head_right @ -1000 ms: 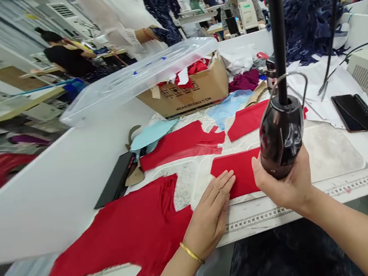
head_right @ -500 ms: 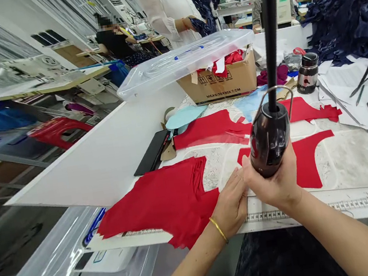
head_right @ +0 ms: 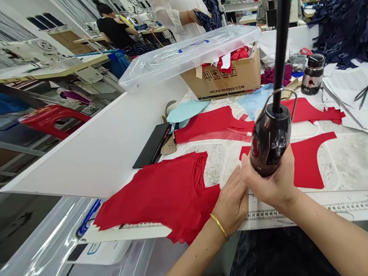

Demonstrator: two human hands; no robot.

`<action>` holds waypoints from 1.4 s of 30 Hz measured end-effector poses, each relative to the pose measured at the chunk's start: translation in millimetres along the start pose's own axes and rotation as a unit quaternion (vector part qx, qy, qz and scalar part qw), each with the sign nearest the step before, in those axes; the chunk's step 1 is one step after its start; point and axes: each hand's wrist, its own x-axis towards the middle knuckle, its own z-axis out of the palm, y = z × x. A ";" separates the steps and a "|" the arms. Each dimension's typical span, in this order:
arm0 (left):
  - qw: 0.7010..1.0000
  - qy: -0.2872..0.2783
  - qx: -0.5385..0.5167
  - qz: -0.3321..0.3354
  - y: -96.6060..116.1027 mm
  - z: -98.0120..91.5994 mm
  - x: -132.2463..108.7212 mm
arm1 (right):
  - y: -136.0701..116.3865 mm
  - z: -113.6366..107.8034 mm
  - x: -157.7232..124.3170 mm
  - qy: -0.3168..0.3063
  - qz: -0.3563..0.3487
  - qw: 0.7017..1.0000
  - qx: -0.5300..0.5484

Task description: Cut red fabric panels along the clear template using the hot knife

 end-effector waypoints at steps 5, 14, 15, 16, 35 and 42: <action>1.000 0.000 -0.001 -0.010 1.2 -0.4 0.9 | -11.9 -2.8 3.7 0.000 -0.007 0.999 0.033; 1.000 0.004 0.019 -0.017 -0.8 -0.1 -1.8 | -16.8 -27.2 10.9 -0.005 -0.029 0.999 0.023; 1.000 0.002 0.021 -0.019 -0.8 -0.3 -1.9 | -16.2 -27.4 10.5 -0.003 -0.028 0.999 0.020; 1.000 0.001 0.022 -0.020 -0.8 -0.6 -1.8 | -16.1 -27.6 10.1 -0.002 -0.027 0.999 0.017; 1.000 0.008 0.023 -0.010 -1.9 -2.7 0.4 | -24.3 -57.9 9.4 0.038 -0.007 0.999 0.016; 0.999 0.009 0.029 -0.011 -2.9 -2.9 0.1 | -28.9 -84.0 12.5 0.060 0.002 0.998 0.003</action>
